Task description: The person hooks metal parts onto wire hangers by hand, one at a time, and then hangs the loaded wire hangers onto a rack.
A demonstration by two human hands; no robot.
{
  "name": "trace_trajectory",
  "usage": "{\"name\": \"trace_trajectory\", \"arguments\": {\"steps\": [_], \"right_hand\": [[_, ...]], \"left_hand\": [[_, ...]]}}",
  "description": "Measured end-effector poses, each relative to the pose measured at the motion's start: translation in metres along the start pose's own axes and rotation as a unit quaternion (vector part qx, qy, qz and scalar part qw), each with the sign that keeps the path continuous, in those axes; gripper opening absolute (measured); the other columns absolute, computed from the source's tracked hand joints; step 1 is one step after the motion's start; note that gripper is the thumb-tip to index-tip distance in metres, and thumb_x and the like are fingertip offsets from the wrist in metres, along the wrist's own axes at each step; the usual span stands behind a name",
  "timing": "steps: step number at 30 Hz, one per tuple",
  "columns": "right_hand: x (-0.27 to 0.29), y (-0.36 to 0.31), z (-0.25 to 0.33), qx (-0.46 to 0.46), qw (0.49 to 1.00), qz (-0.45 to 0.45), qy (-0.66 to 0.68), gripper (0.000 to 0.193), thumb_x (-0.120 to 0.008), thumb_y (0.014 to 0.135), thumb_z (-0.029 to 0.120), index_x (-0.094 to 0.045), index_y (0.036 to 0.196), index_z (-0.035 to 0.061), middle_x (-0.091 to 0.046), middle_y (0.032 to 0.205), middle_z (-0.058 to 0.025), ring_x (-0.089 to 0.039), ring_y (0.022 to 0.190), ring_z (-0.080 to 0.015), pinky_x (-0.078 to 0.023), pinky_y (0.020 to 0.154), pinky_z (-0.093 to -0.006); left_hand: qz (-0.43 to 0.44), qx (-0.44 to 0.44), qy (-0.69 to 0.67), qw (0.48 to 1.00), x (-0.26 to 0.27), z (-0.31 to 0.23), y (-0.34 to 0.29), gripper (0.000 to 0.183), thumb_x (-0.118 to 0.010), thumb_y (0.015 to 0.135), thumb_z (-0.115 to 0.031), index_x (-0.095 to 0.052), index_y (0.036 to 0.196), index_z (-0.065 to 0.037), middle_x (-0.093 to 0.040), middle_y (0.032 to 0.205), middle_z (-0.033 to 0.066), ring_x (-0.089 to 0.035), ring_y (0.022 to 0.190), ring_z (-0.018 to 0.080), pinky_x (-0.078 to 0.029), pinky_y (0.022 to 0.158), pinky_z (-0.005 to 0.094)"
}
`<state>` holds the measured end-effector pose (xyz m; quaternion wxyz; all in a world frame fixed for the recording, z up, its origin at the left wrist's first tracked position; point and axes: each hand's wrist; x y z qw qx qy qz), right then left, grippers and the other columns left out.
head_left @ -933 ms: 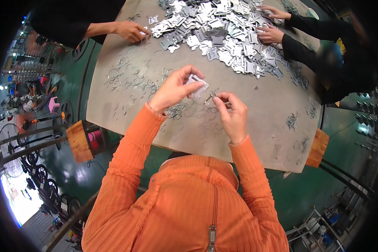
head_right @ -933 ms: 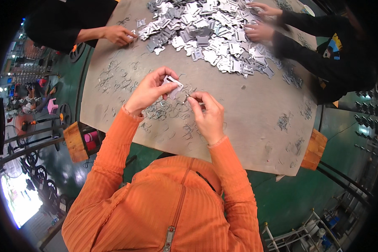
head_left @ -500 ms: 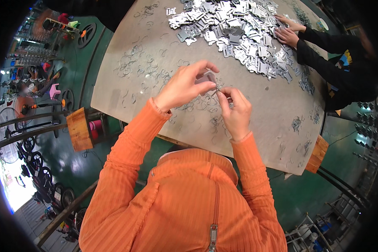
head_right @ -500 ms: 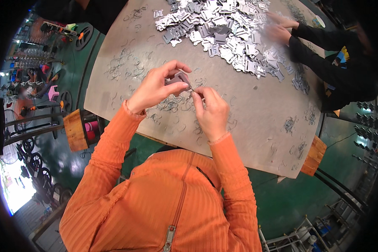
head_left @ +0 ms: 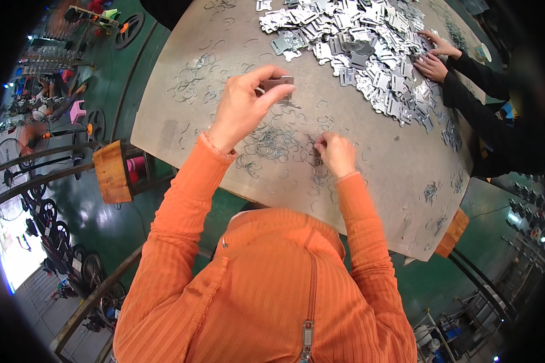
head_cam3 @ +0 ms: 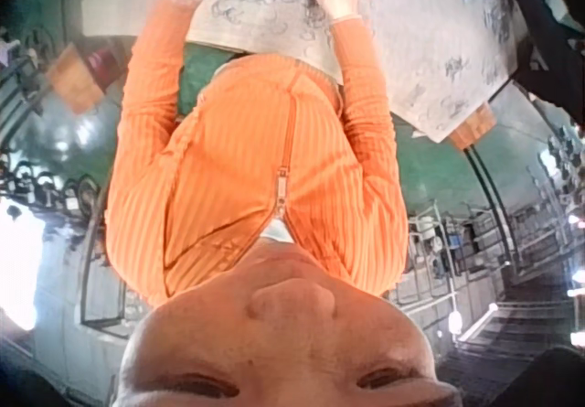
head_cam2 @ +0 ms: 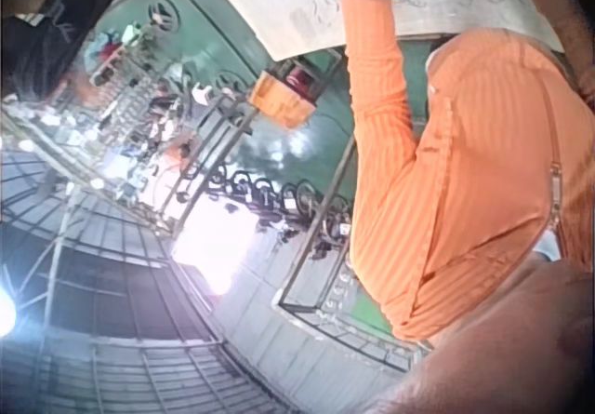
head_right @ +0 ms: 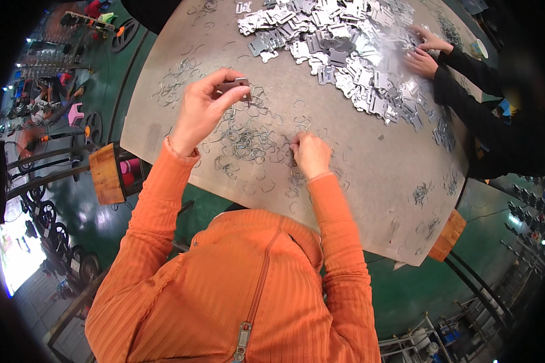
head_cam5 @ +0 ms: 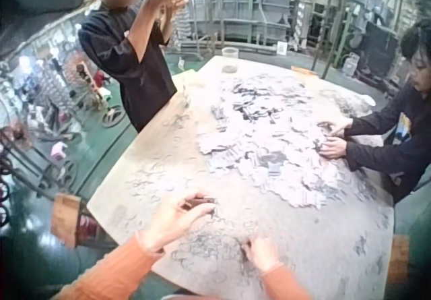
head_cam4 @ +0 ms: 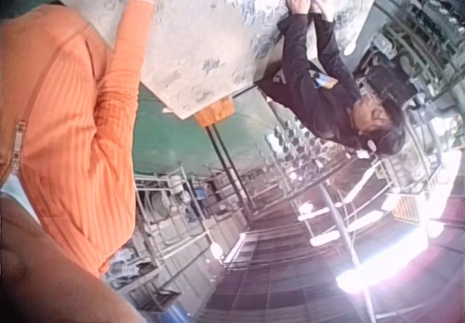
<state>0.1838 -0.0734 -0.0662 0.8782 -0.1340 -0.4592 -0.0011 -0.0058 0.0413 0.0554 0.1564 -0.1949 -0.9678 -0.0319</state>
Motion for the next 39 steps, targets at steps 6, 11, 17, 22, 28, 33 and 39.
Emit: {"name": "trace_trajectory", "arguments": {"steps": [6,11,17,22,28,33,39], "right_hand": [[-0.028,-0.006,0.007,0.007,0.996,-0.057,-0.068,0.008,-0.063,0.075,0.013,-0.061,0.080,0.0076,-0.061,0.081,-0.0105,-0.061,0.070,-0.0308,-0.048,0.060,-0.0421],[-0.033,-0.005,0.000,0.054,0.990,-0.077,-0.105,0.009,-0.060,0.078,0.013,-0.058,0.078,0.0041,-0.059,0.087,-0.0135,-0.060,0.067,-0.0317,-0.049,0.058,-0.0390],[0.005,-0.018,0.001,-0.095,0.938,-0.076,0.326,0.013,-0.063,0.080,0.011,-0.059,0.084,-0.0013,-0.062,0.078,-0.0066,-0.060,0.064,-0.0146,-0.047,0.055,-0.0289],[0.080,-0.044,0.077,-0.072,0.859,-0.074,0.501,0.010,-0.063,0.081,0.004,-0.058,0.088,-0.0015,-0.063,0.078,-0.0054,-0.061,0.067,-0.0107,-0.049,0.058,-0.0216],[0.099,-0.055,0.094,-0.028,0.776,-0.085,0.624,0.015,-0.062,0.082,0.002,-0.055,0.094,-0.0037,-0.063,0.083,-0.0102,-0.064,0.071,-0.0147,-0.053,0.063,-0.0230],[0.105,-0.055,0.088,-0.064,0.759,-0.129,0.635,0.015,-0.062,0.082,0.002,-0.055,0.094,-0.0036,-0.063,0.084,-0.0104,-0.063,0.071,-0.0143,-0.053,0.064,-0.0232],[0.101,-0.048,0.085,-0.003,0.748,-0.253,0.613,0.014,-0.058,0.083,-0.004,-0.053,0.097,-0.0052,-0.061,0.085,-0.0107,-0.063,0.075,-0.0158,-0.053,0.068,-0.0252]], "left_hand": [[-0.007,-0.008,0.056,0.998,0.014,0.014,-0.007,0.012,-0.061,0.083,-0.011,-0.062,0.092,-0.002,-0.062,0.073,-0.0012,-0.053,0.063,0.0049,-0.042,0.057,0.0205],[0.018,0.025,0.020,0.999,0.012,0.023,-0.022,0.018,-0.058,0.084,-0.010,-0.058,0.101,-0.003,-0.062,0.082,0.0002,-0.054,0.071,0.0055,-0.043,0.062,0.0207],[0.040,0.025,-0.031,0.998,-0.006,0.021,-0.045,0.016,-0.058,0.084,-0.007,-0.056,0.099,-0.002,-0.063,0.086,0.0022,-0.057,0.076,0.0068,-0.046,0.067,0.0220],[0.054,0.040,-0.075,0.995,-0.028,0.009,-0.060,0.016,-0.061,0.081,-0.004,-0.066,0.097,-0.001,-0.066,0.085,0.0033,-0.059,0.076,0.0071,-0.047,0.067,0.0212],[0.025,-0.081,0.010,0.996,-0.048,-0.011,-0.063,0.021,-0.063,0.076,0.001,-0.067,0.096,-0.003,-0.067,0.087,0.0066,-0.062,0.074,0.0125,-0.049,0.064,0.0244],[-0.008,-0.157,0.040,0.987,-0.063,-0.019,-0.056,0.018,-0.067,0.072,-0.002,-0.067,0.091,-0.004,-0.066,0.083,0.0095,-0.061,0.073,0.0226,-0.049,0.063,0.0305],[0.007,-0.228,0.110,0.967,-0.082,-0.015,-0.036,0.028,-0.067,0.070,0.000,-0.064,0.098,-0.003,-0.065,0.094,0.0084,-0.062,0.081,0.0234,-0.050,0.068,0.0309]]}}
Point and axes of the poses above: each hand's wrist, its own y-axis towards the middle knuckle, its own x-axis out of the back of the hand, z = x × y
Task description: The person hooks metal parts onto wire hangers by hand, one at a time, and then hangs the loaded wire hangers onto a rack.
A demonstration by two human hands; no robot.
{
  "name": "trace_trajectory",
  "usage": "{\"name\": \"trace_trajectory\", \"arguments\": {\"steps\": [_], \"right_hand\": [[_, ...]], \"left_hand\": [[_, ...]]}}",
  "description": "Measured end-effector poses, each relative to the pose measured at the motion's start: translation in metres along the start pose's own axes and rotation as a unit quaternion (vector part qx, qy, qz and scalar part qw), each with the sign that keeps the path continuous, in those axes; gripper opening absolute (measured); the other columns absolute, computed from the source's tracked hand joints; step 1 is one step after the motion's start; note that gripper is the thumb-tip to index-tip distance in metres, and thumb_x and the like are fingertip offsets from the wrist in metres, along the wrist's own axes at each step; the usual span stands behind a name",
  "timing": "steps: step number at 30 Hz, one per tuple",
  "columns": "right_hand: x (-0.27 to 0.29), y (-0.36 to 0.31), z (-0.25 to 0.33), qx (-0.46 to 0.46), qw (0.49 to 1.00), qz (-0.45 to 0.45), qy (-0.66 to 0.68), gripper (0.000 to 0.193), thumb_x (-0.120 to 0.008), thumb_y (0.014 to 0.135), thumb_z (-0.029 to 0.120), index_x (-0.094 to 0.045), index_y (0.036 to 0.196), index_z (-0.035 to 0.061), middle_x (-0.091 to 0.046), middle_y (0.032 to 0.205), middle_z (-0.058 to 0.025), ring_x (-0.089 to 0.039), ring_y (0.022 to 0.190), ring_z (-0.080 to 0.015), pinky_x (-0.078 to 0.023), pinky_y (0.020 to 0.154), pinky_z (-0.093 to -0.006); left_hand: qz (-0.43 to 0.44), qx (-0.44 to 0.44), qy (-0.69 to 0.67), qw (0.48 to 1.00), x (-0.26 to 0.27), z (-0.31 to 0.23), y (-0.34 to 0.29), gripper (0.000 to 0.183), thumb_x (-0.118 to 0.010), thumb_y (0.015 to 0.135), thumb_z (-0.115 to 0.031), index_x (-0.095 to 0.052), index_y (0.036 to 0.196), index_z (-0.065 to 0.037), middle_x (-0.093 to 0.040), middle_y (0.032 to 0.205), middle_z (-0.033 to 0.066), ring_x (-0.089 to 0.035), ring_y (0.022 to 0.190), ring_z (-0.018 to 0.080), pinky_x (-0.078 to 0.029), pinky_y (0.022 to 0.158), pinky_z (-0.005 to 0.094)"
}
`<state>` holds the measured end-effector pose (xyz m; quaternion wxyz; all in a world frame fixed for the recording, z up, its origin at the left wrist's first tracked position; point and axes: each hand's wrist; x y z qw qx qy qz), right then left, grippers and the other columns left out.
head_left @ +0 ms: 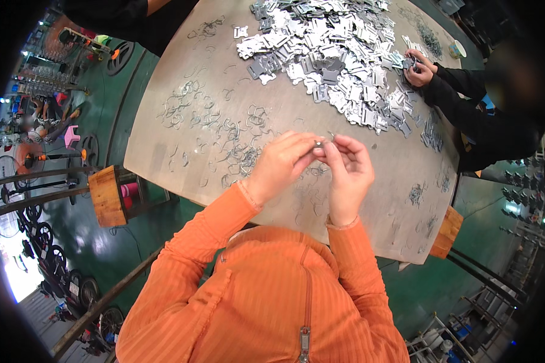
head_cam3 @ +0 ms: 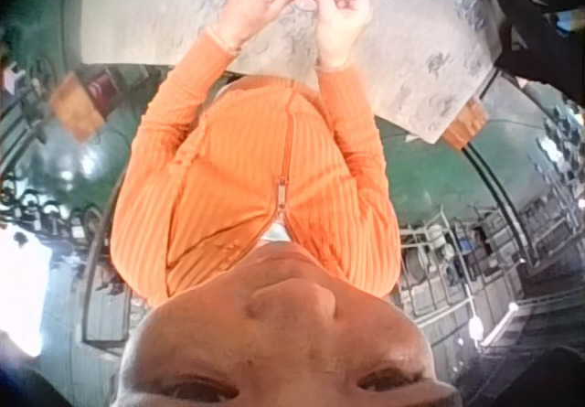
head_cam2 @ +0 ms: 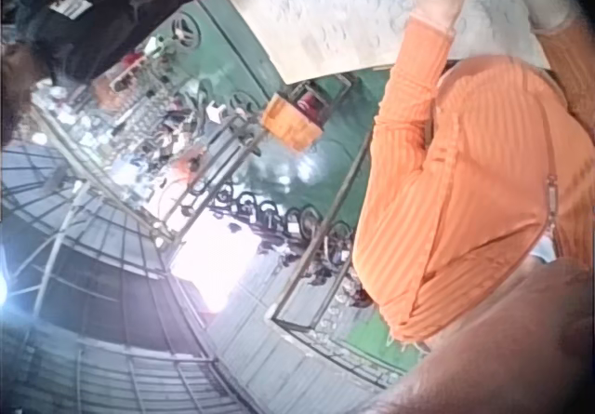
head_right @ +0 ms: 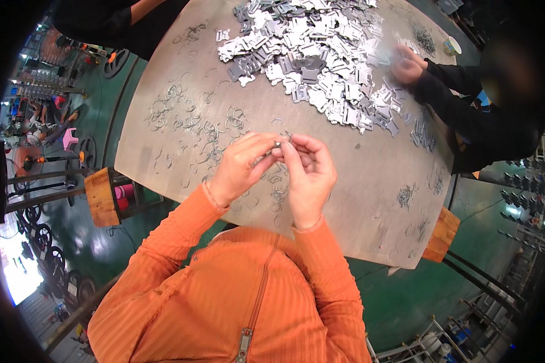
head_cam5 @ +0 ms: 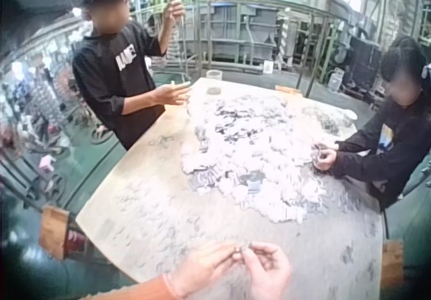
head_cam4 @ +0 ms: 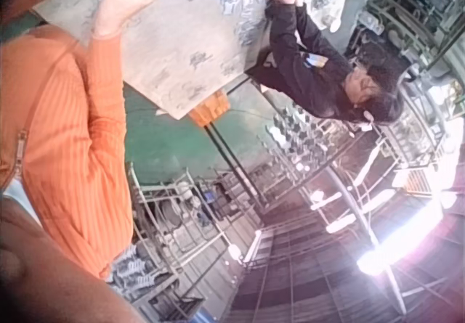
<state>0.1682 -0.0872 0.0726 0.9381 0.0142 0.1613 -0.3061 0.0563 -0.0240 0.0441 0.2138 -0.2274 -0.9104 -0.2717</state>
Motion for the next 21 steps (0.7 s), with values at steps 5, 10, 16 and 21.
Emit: {"name": "trace_trajectory", "arguments": {"steps": [5,10,16,21], "right_hand": [[0.027,0.015,0.000,0.118,0.991,-0.019,-0.055,0.014,-0.055,0.082,-0.011,-0.053,0.095,-0.0066,-0.059,0.089,-0.0116,-0.063,0.078,-0.0177,-0.054,0.070,-0.0277],[0.045,0.033,0.000,0.187,0.977,-0.010,-0.103,0.015,-0.056,0.080,-0.014,-0.055,0.093,-0.0055,-0.058,0.091,-0.0126,-0.064,0.078,-0.0193,-0.055,0.070,-0.0282],[0.054,0.037,-0.011,0.170,0.978,-0.029,-0.117,0.017,-0.058,0.079,-0.013,-0.056,0.093,-0.0046,-0.058,0.091,-0.0131,-0.064,0.077,-0.0189,-0.054,0.068,-0.0263],[0.054,0.031,-0.012,0.165,0.978,-0.043,-0.123,0.015,-0.059,0.078,-0.012,-0.058,0.091,-0.0044,-0.060,0.089,-0.0124,-0.064,0.076,-0.0175,-0.053,0.066,-0.0250]], "left_hand": [[0.070,-0.090,-0.137,0.984,-0.006,0.046,0.035,0.031,-0.068,0.075,-0.013,-0.060,0.103,-0.001,-0.061,0.106,0.0112,-0.057,0.095,0.0258,-0.047,0.077,0.0344],[0.033,0.093,0.013,0.995,-0.090,0.133,0.075,0.035,-0.065,0.079,-0.028,-0.053,0.098,-0.001,-0.055,0.100,0.0123,-0.053,0.094,0.0311,-0.046,0.078,0.0423],[0.046,0.208,0.242,0.947,-0.149,0.141,0.114,0.046,-0.066,0.076,-0.028,-0.043,0.104,-0.001,-0.047,0.105,0.0168,-0.048,0.098,0.0368,-0.047,0.077,0.0468],[0.117,0.197,0.254,0.940,-0.136,0.151,0.101,0.037,-0.060,0.075,-0.015,-0.044,0.104,0.001,-0.048,0.107,0.0186,-0.049,0.101,0.0370,-0.047,0.081,0.0449]]}}
Point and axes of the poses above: each hand's wrist, its own y-axis towards the middle knuckle, its own x-axis out of the back of the hand, z = x × y
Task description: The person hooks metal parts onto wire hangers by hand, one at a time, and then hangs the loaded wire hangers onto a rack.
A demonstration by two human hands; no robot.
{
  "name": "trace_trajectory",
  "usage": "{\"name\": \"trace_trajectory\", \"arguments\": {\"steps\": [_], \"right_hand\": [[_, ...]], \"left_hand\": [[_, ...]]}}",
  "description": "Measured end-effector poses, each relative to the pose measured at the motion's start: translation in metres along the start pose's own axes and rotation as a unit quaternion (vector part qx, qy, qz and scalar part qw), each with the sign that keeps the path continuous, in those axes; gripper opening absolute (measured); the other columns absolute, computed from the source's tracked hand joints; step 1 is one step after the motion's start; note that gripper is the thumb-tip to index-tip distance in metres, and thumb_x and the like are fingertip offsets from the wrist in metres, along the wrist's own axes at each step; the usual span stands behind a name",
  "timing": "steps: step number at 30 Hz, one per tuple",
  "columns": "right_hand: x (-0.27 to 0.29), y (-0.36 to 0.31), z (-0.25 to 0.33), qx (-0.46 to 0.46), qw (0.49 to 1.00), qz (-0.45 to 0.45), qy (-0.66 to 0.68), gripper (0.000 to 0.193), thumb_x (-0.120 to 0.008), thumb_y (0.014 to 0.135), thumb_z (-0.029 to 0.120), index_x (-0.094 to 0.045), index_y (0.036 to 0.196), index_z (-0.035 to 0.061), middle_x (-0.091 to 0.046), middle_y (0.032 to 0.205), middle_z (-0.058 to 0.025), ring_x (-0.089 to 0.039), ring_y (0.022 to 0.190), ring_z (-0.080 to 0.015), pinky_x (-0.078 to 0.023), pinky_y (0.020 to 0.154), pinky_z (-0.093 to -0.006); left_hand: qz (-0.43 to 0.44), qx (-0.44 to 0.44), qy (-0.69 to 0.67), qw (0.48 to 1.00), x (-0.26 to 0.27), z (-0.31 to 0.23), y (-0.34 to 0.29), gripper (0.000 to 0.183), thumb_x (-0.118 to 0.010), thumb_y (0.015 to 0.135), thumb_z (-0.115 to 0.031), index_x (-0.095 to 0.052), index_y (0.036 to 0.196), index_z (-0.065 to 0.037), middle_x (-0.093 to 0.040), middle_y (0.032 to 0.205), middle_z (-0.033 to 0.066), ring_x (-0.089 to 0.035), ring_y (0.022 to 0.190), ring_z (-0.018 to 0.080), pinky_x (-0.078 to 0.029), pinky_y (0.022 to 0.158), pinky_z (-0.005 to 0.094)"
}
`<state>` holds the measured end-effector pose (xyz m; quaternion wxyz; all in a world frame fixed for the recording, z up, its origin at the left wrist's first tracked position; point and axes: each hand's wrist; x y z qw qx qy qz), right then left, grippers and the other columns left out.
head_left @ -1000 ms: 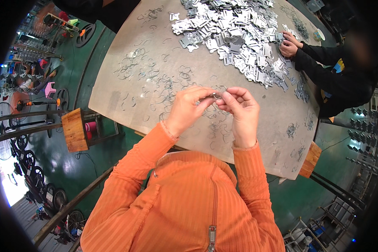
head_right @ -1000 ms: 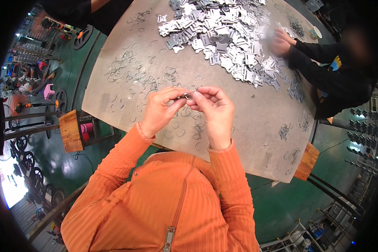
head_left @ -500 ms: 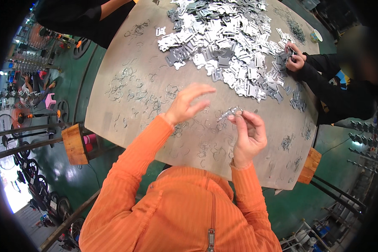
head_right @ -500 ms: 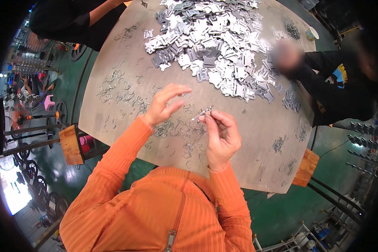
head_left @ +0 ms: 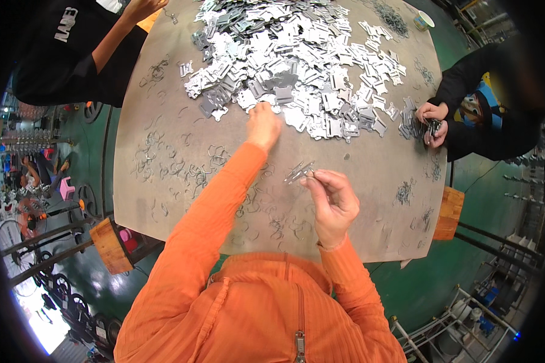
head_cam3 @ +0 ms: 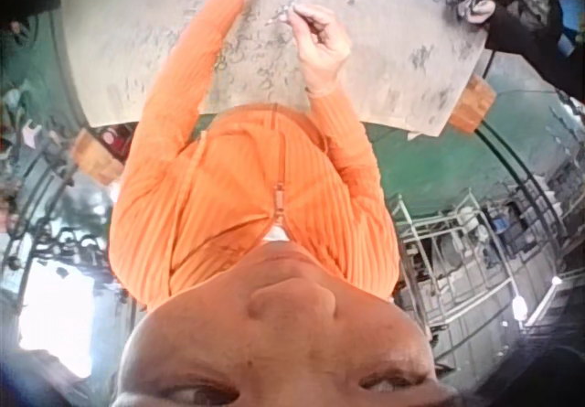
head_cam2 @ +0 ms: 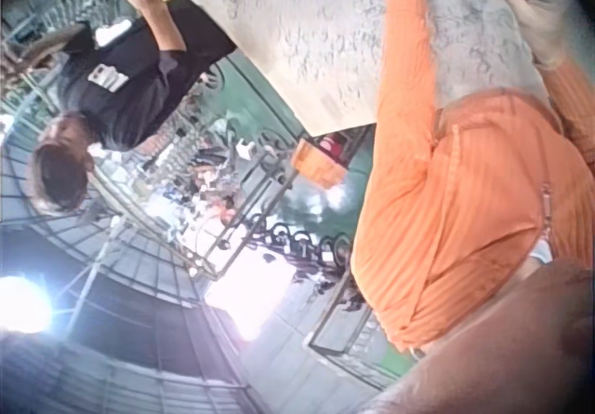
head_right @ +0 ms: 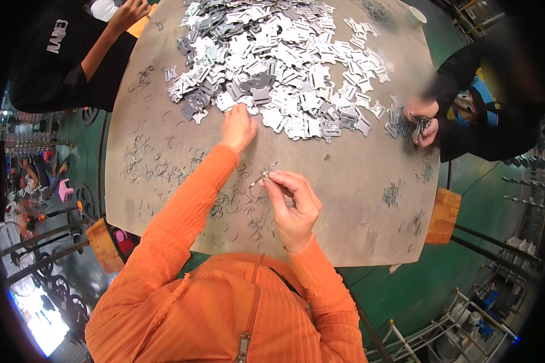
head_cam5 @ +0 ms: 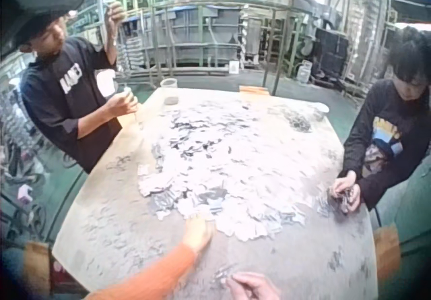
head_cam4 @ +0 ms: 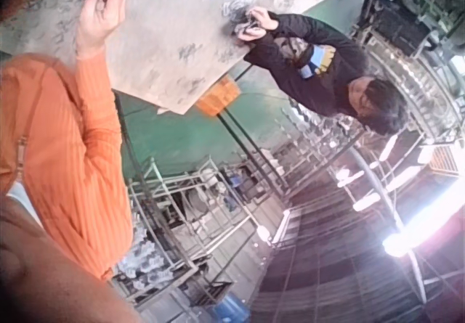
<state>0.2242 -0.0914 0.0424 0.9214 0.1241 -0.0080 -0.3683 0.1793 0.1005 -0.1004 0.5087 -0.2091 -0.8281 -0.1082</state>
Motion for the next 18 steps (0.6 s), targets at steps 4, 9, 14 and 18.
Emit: {"name": "trace_trajectory", "arguments": {"steps": [4,9,14,18], "right_hand": [[-0.004,-0.005,0.005,-0.015,1.000,0.004,-0.001,0.013,-0.061,0.078,-0.011,-0.059,0.089,-0.0038,-0.061,0.087,-0.0108,-0.064,0.074,-0.0160,-0.053,0.064,-0.0241],[-0.008,-0.014,0.009,-0.033,0.999,0.018,-0.001,0.012,-0.061,0.077,-0.010,-0.060,0.087,-0.0031,-0.061,0.085,-0.0094,-0.063,0.073,-0.0146,-0.052,0.062,-0.0233],[-0.016,-0.022,0.012,-0.020,0.999,0.035,0.009,0.011,-0.062,0.076,-0.010,-0.060,0.085,-0.0028,-0.061,0.084,-0.0095,-0.063,0.072,-0.0142,-0.051,0.060,-0.0227],[-0.025,-0.031,0.020,0.008,0.998,0.069,-0.004,0.011,-0.062,0.076,-0.010,-0.060,0.085,-0.0028,-0.062,0.084,-0.0099,-0.063,0.071,-0.0143,-0.051,0.060,-0.0228]], "left_hand": [[-0.034,0.007,-0.092,0.995,0.009,0.041,-0.016,0.032,-0.060,0.074,-0.010,-0.049,0.102,0.001,-0.060,0.089,0.0168,-0.058,0.082,0.0335,-0.049,0.071,0.0392],[0.079,0.082,-0.521,0.846,0.082,0.014,-0.063,0.028,-0.063,0.081,-0.009,-0.051,0.104,0.001,-0.065,0.081,0.0050,-0.061,0.070,0.0112,-0.051,0.061,0.0256],[0.049,0.037,-0.615,0.786,0.161,-0.031,-0.123,0.026,-0.063,0.082,-0.006,-0.051,0.103,0.002,-0.065,0.081,0.0067,-0.060,0.071,0.0080,-0.050,0.063,0.0215],[0.019,0.019,-0.633,0.773,0.183,-0.039,-0.142,0.025,-0.062,0.082,-0.005,-0.050,0.103,0.002,-0.064,0.081,0.0069,-0.060,0.071,0.0080,-0.050,0.063,0.0208]]}}
Point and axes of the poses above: each hand's wrist, its own y-axis towards the middle knuckle, its own x-axis out of the back of the hand, z = x × y
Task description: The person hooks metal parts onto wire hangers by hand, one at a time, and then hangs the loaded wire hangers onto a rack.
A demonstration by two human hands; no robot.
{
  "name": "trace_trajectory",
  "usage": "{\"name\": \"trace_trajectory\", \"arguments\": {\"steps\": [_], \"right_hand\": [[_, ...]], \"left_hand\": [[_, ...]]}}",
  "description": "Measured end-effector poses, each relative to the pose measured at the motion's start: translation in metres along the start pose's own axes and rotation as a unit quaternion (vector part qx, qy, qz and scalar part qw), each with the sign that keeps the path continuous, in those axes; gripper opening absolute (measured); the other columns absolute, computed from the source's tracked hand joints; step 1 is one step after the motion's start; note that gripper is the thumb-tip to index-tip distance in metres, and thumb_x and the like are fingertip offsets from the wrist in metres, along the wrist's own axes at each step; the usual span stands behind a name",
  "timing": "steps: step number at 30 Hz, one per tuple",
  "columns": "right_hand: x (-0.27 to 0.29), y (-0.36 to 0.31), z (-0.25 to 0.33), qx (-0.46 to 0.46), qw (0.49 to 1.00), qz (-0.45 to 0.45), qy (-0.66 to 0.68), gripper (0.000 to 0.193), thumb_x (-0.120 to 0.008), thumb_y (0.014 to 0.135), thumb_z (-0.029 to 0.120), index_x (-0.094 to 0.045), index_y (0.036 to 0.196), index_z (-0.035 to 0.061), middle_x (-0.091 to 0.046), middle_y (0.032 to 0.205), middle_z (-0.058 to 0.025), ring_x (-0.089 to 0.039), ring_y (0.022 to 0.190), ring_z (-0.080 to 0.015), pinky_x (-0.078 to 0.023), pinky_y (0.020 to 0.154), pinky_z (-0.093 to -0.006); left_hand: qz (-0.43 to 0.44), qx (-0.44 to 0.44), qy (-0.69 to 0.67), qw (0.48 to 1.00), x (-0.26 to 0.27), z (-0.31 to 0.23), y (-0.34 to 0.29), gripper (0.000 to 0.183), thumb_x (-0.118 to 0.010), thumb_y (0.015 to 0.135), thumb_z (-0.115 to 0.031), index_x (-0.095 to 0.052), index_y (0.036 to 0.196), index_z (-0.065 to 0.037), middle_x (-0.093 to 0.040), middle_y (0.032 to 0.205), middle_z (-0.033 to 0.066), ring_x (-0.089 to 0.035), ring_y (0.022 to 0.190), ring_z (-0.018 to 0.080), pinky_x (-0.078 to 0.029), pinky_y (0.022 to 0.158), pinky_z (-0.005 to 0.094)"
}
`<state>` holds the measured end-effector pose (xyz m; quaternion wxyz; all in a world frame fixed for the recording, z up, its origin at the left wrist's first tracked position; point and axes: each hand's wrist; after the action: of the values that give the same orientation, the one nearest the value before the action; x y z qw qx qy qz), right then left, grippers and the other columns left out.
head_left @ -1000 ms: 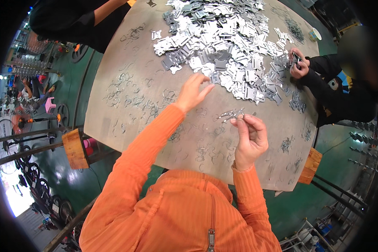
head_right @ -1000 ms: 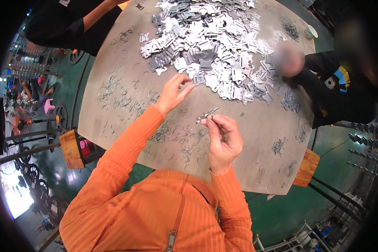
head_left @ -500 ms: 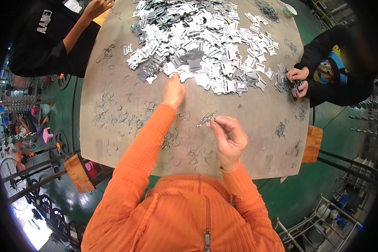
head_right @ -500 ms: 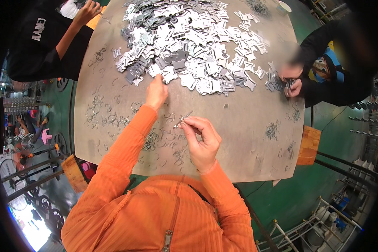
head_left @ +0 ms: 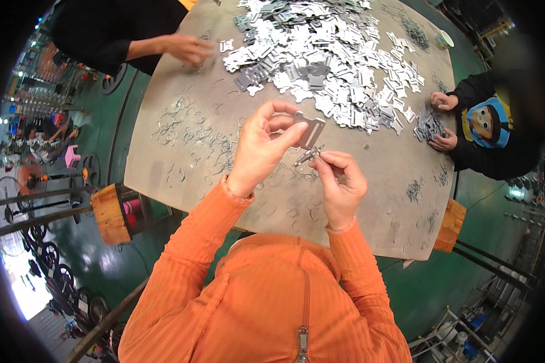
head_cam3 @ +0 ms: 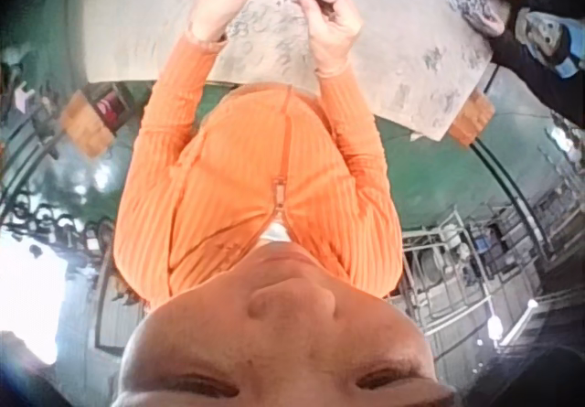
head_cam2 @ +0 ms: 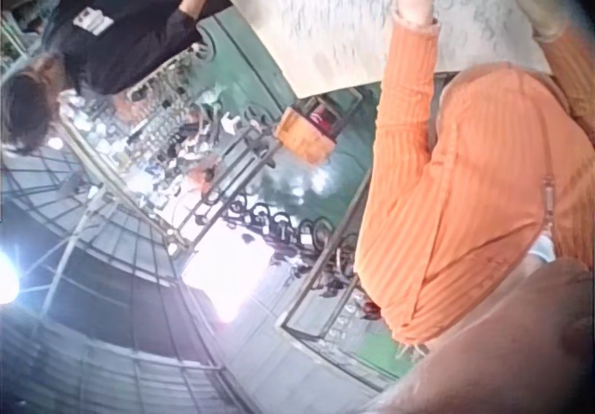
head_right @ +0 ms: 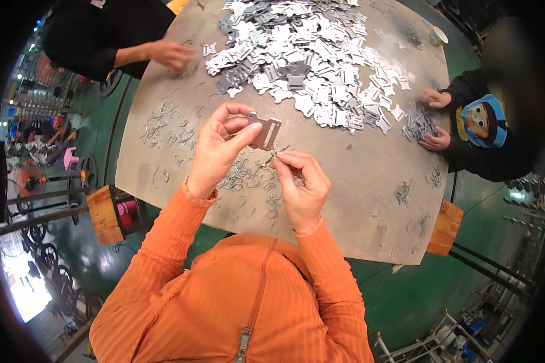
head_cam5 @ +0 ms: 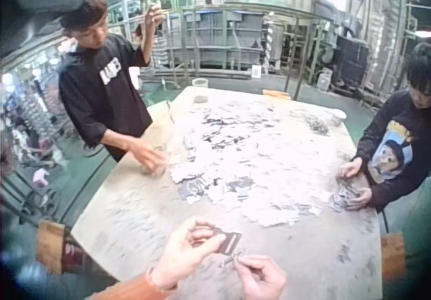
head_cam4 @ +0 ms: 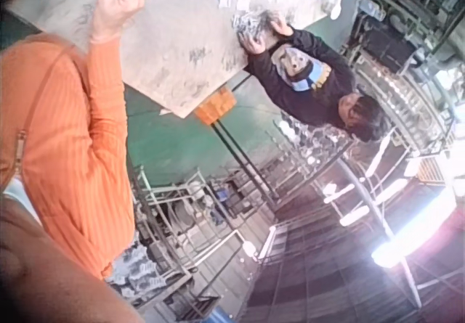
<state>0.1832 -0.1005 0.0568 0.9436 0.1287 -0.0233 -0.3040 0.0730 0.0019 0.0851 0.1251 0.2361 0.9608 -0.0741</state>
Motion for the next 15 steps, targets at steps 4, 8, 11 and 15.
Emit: {"name": "trace_trajectory", "arguments": {"steps": [4,8,11,15], "right_hand": [[-0.006,-0.005,0.002,0.015,1.000,0.015,-0.011,0.012,-0.062,0.076,-0.010,-0.061,0.085,-0.0030,-0.062,0.083,-0.0104,-0.063,0.071,-0.0146,-0.051,0.059,-0.0230],[-0.012,-0.004,0.005,0.043,0.998,0.034,-0.028,0.012,-0.063,0.075,-0.011,-0.061,0.084,-0.0036,-0.062,0.083,-0.0108,-0.063,0.070,-0.0149,-0.052,0.059,-0.0234],[-0.019,-0.003,0.009,0.050,0.998,0.033,-0.021,0.013,-0.063,0.074,-0.011,-0.061,0.084,-0.0041,-0.062,0.083,-0.0111,-0.063,0.070,-0.0147,-0.052,0.059,-0.0233],[-0.019,-0.003,0.008,0.067,0.997,0.025,-0.030,0.013,-0.063,0.074,-0.011,-0.061,0.085,-0.0042,-0.062,0.084,-0.0114,-0.063,0.069,-0.0147,-0.052,0.058,-0.0232]], "left_hand": [[-0.027,-0.028,0.011,0.999,0.003,-0.007,-0.011,0.025,-0.062,0.082,-0.004,-0.050,0.102,0.002,-0.064,0.081,0.0073,-0.061,0.071,0.0085,-0.050,0.063,0.0204],[-0.031,-0.042,0.030,0.998,0.005,-0.011,-0.018,0.024,-0.062,0.082,-0.004,-0.050,0.102,0.002,-0.064,0.081,0.0078,-0.061,0.070,0.0087,-0.050,0.062,0.0203],[-0.042,-0.047,0.002,0.998,0.004,-0.016,-0.021,0.024,-0.062,0.081,-0.004,-0.050,0.102,0.001,-0.064,0.081,0.0079,-0.061,0.070,0.0088,-0.050,0.061,0.0204],[-0.058,-0.069,0.001,0.996,0.007,-0.012,-0.017,0.024,-0.062,0.081,-0.003,-0.049,0.101,0.001,-0.064,0.080,0.0077,-0.061,0.069,0.0089,-0.050,0.061,0.0201]]}}
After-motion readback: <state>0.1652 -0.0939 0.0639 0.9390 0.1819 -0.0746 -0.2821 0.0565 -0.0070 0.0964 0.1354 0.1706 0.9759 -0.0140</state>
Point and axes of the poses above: each hand's wrist, its own y-axis towards the middle knuckle, its own x-axis out of the back of the hand, z = x × y
